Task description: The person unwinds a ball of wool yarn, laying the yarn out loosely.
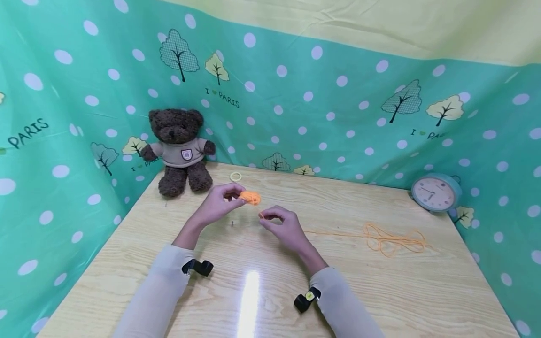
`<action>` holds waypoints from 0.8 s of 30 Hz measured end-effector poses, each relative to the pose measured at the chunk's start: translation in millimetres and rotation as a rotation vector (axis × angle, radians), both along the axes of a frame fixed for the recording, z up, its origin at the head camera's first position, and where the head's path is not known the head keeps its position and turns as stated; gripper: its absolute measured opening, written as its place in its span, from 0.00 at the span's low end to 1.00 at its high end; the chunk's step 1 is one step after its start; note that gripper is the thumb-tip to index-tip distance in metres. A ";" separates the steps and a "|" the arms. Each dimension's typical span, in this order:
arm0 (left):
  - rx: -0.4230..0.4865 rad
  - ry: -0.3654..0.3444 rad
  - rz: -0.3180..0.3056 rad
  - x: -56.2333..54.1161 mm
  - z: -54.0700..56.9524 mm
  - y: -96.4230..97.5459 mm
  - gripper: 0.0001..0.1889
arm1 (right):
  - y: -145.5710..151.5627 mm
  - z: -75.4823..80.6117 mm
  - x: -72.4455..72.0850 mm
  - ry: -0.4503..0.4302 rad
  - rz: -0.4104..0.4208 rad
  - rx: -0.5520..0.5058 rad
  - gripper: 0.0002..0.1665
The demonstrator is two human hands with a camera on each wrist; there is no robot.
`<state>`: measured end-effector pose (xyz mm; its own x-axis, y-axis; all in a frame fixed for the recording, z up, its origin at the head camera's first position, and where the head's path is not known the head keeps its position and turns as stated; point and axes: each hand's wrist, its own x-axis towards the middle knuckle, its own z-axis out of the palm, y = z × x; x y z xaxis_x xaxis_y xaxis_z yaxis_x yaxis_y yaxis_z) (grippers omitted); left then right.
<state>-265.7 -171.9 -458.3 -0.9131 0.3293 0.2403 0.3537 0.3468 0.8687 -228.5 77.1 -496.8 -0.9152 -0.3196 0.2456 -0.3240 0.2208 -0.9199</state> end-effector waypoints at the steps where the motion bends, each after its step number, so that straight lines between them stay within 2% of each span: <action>1: -0.001 -0.002 0.001 -0.1 0.4 0.0 0.12 | -0.2 0.4 0.2 0.001 -0.002 -0.002 0.06; 7: 0.010 -0.007 0.005 -0.1 1.7 0.4 0.12 | 8.7 9.4 0.5 -0.006 -0.036 -0.066 0.08; 14: 0.015 -0.024 0.009 0.7 1.9 -0.2 0.12 | 30.7 26.7 -2.7 -0.009 -0.145 -0.187 0.12; 18: 0.015 -0.031 0.009 2.2 2.9 0.1 0.12 | 44.6 29.9 -5.7 -0.011 -0.198 -0.182 0.14; 24: 0.062 -0.074 -0.004 4.2 4.3 0.2 0.12 | 58.9 30.2 -6.9 -0.007 -0.214 -0.148 0.15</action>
<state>-261.5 -171.7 -454.0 -0.9278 0.3199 0.1921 0.2890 0.2903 0.9122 -235.4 136.0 -466.6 -0.9600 -0.0796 0.2686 -0.2778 0.1460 -0.9495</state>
